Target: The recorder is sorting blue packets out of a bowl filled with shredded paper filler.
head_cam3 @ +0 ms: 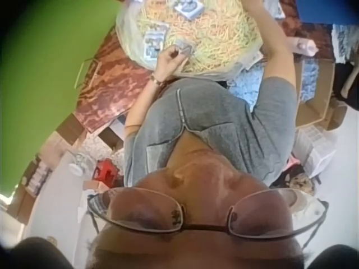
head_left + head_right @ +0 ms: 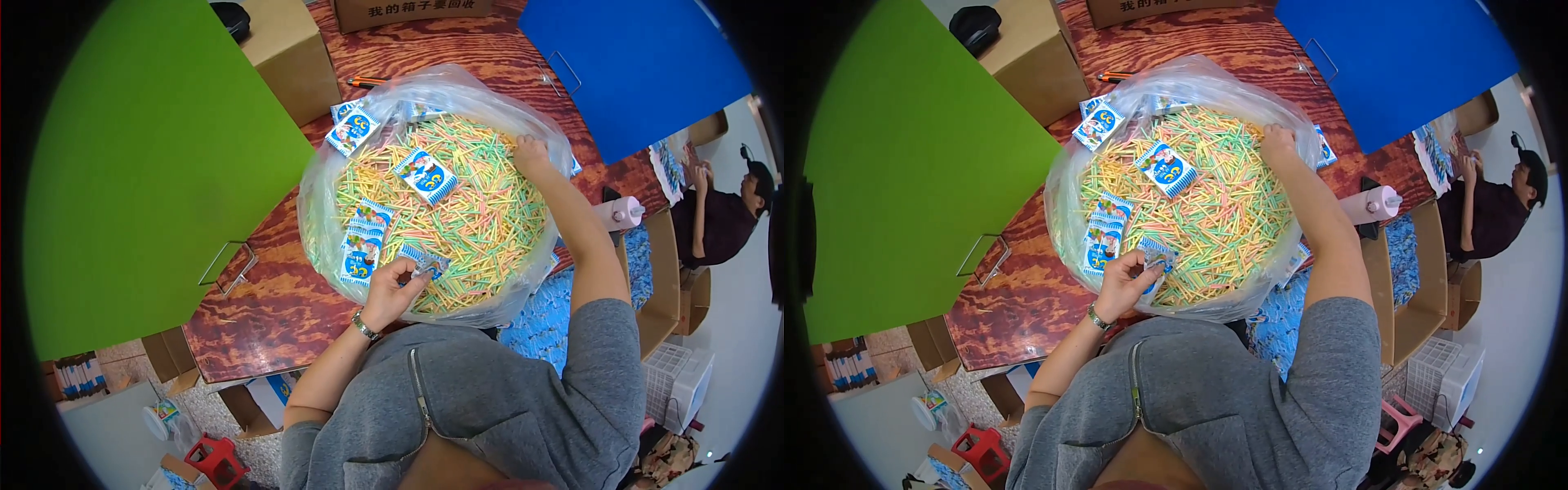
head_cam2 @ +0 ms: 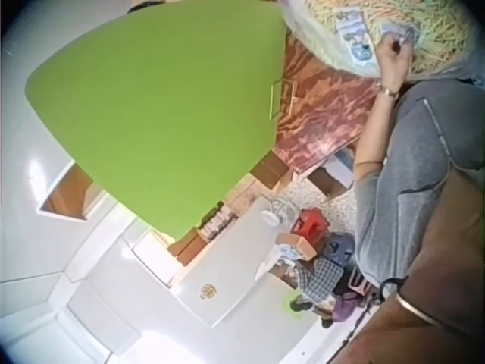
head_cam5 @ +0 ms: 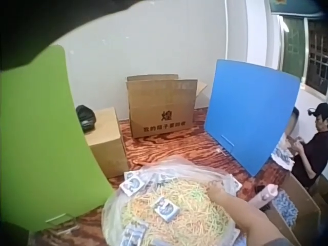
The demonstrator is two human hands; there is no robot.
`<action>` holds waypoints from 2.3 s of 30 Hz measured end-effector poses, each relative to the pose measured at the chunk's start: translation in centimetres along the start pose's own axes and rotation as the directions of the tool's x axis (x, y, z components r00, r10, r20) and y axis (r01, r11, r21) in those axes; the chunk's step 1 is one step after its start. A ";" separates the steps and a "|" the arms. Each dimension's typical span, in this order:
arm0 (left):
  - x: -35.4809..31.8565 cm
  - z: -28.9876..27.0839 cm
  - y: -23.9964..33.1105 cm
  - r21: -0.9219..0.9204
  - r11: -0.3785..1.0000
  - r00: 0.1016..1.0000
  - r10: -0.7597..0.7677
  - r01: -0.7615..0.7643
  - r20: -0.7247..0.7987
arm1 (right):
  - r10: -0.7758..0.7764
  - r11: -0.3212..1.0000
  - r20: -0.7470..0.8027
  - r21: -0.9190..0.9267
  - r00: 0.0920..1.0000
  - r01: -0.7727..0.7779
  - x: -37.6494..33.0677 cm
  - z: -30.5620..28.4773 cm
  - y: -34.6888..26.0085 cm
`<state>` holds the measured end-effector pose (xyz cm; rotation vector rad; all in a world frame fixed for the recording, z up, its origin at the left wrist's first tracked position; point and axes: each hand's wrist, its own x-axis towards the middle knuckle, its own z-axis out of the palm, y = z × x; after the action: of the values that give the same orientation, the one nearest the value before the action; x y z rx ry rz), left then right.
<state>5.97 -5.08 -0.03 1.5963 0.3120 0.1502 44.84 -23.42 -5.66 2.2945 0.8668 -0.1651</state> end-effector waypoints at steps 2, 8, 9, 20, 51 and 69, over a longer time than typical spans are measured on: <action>0.0 -0.4 -0.5 -0.029 0.999 1.000 -0.017 0.017 0.014 | -0.055 0.996 -0.070 0.064 0.996 0.059 -0.5 0.2 0.8; 0.7 -0.5 -0.8 -0.038 0.998 0.999 -0.049 0.049 0.003 | -0.179 0.956 -0.275 0.178 0.945 0.233 -4.3 -4.3 2.8; 1.0 -0.6 -0.2 -0.077 0.994 0.997 -0.074 0.075 0.010 | -0.176 0.957 -0.274 0.178 0.945 0.230 -5.1 -4.9 3.5; 4.0 -0.4 1.0 0.302 0.947 0.949 0.192 -0.112 -0.251 | -0.557 0.210 -0.100 0.944 0.825 0.256 -15.5 -16.9 0.6; 3.6 -2.6 3.7 -0.305 0.950 0.997 0.054 -0.067 -0.052 | -0.703 -0.084 -0.191 0.979 0.685 0.186 -17.7 -15.8 -7.3; 2.5 -2.8 3.4 0.362 0.919 0.932 0.260 -0.159 -0.253 | -0.712 0.465 -0.223 0.562 0.666 0.684 -19.8 -26.3 -4.6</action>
<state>7.96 -1.77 3.25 1.9499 0.4126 0.5335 23.77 -15.05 18.64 2.2858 1.9487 -0.9991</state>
